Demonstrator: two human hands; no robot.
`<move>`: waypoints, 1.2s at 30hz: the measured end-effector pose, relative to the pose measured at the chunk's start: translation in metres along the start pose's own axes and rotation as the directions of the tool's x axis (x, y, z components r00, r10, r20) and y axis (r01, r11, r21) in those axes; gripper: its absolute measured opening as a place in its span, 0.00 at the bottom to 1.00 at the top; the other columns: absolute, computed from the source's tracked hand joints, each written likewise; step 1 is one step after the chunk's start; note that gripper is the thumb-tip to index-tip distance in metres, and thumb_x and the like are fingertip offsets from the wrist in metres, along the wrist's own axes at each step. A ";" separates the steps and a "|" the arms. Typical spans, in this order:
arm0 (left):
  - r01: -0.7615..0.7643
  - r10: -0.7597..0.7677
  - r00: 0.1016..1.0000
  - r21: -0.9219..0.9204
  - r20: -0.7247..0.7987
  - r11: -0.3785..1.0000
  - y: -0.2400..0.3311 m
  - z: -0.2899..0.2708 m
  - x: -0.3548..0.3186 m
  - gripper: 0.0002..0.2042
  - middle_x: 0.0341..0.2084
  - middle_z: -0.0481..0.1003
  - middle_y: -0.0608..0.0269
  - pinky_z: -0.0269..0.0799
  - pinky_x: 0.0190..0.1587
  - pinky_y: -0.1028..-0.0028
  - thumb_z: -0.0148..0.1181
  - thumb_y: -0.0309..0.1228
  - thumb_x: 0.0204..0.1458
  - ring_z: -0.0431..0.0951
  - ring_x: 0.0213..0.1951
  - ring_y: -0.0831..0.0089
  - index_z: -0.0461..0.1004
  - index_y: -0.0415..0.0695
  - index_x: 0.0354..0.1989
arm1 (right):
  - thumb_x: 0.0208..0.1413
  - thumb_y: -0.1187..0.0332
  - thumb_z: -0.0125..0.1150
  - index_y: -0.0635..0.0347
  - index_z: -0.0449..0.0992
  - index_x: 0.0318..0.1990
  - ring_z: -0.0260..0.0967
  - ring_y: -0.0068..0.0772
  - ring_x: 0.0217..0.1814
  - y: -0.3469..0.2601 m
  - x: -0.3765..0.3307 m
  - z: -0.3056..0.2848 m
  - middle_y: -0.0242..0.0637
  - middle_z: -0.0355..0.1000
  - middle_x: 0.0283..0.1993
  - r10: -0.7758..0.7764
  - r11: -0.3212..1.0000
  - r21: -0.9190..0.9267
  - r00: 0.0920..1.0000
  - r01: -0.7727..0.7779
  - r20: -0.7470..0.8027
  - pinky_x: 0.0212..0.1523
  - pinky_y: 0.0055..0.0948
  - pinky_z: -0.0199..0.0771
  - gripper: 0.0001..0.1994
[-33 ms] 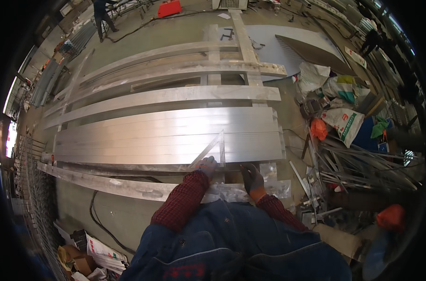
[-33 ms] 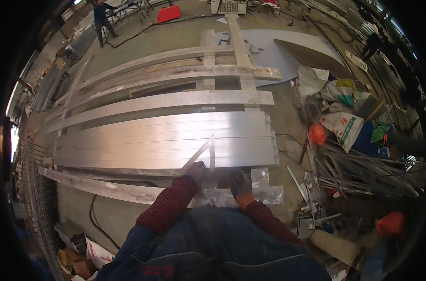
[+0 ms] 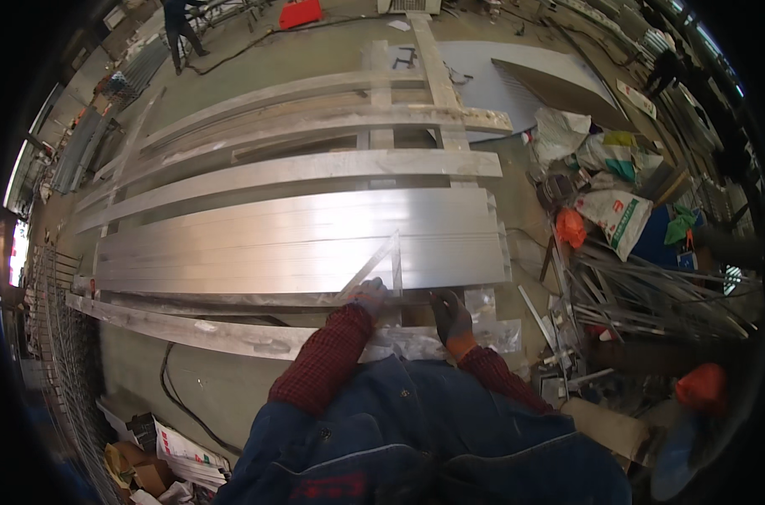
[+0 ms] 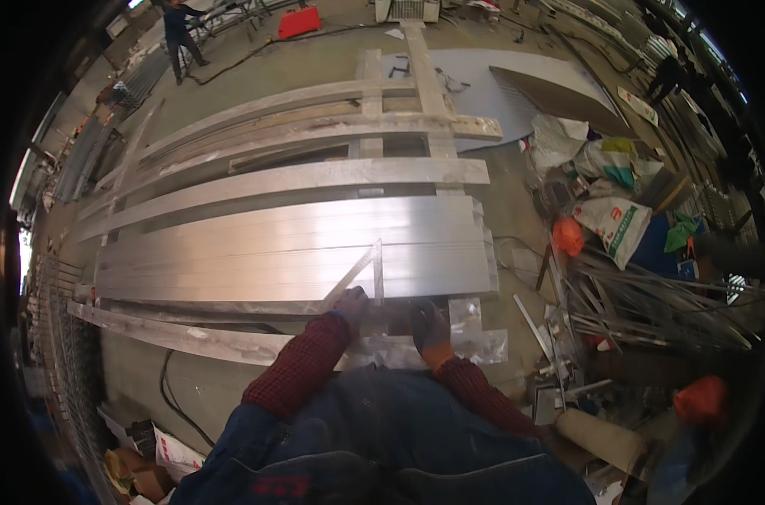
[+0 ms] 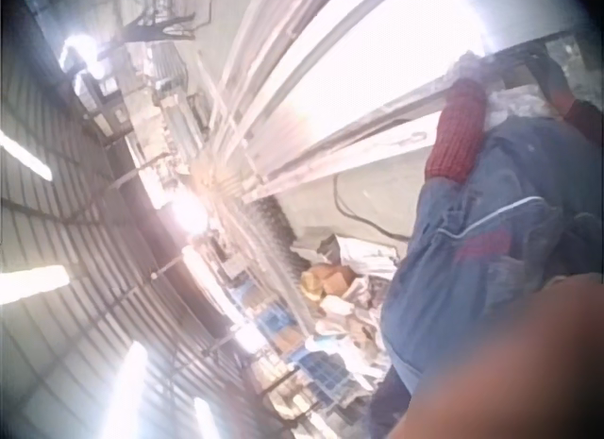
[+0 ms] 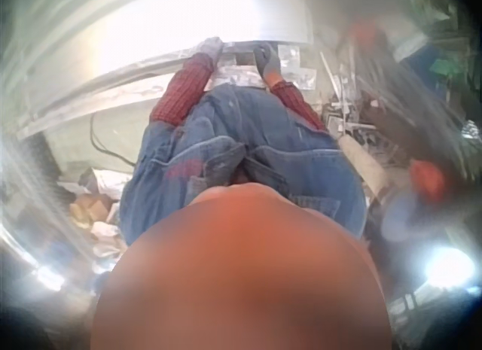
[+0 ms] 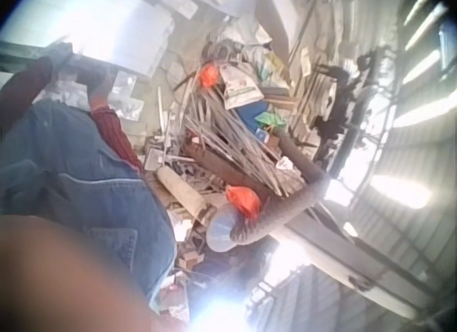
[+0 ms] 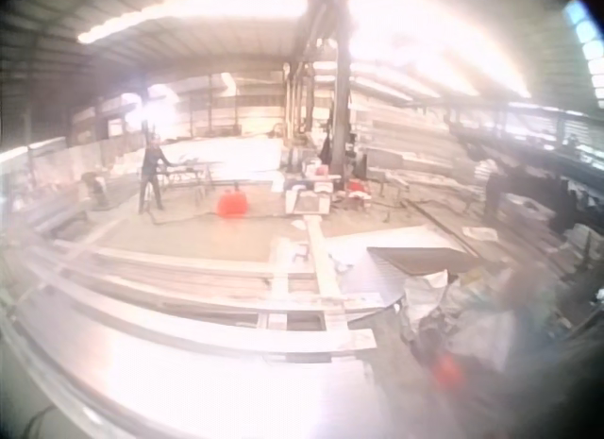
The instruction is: The person uses a triangular metal square and a marker to draw straight lines on several long, flat metal sheets laid on a workbench. The person repeatedly positions the square, draws a line, then repositions the square to continue marking across the sheet surface.
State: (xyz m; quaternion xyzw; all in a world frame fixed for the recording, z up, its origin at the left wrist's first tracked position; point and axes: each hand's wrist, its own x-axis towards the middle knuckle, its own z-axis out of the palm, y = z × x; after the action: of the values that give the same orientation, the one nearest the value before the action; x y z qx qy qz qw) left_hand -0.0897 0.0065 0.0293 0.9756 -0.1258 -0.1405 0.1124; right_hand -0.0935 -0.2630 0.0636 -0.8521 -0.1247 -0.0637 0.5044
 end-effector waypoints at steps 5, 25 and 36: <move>-0.091 0.093 0.994 -0.044 0.049 0.995 -0.016 0.015 0.007 0.24 0.50 0.77 0.49 0.78 0.60 0.54 0.77 0.33 0.39 0.79 0.54 0.44 0.78 0.45 0.47 | 0.71 0.67 0.64 0.58 0.82 0.50 0.80 0.39 0.38 -0.004 0.003 0.002 0.47 0.83 0.41 0.071 0.994 0.085 0.996 -0.066 -0.063 0.45 0.36 0.79 0.07; 0.104 -0.093 0.982 -0.063 0.165 0.993 0.004 -0.022 -0.001 0.19 0.63 0.72 0.54 0.75 0.69 0.60 0.63 0.23 0.57 0.74 0.66 0.52 0.78 0.42 0.57 | 0.71 0.62 0.63 0.56 0.83 0.57 0.82 0.34 0.49 -0.009 0.011 -0.002 0.44 0.84 0.48 0.357 0.928 0.097 0.933 -0.361 0.054 0.52 0.33 0.81 0.13; 0.052 -0.051 0.998 -0.023 0.022 0.998 0.000 -0.011 -0.004 0.10 0.57 0.77 0.58 0.76 0.63 0.56 0.59 0.32 0.66 0.78 0.61 0.52 0.80 0.46 0.51 | 0.72 0.61 0.61 0.58 0.82 0.57 0.78 0.29 0.47 -0.003 0.012 0.004 0.38 0.83 0.47 0.360 0.923 0.108 0.929 -0.369 0.090 0.50 0.31 0.78 0.15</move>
State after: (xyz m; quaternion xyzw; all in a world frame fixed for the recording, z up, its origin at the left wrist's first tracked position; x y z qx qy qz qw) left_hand -0.0902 0.0100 0.0403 0.9755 -0.1002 -0.1553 0.1189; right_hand -0.0829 -0.2566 0.0667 -0.8293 0.0150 0.0681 0.5545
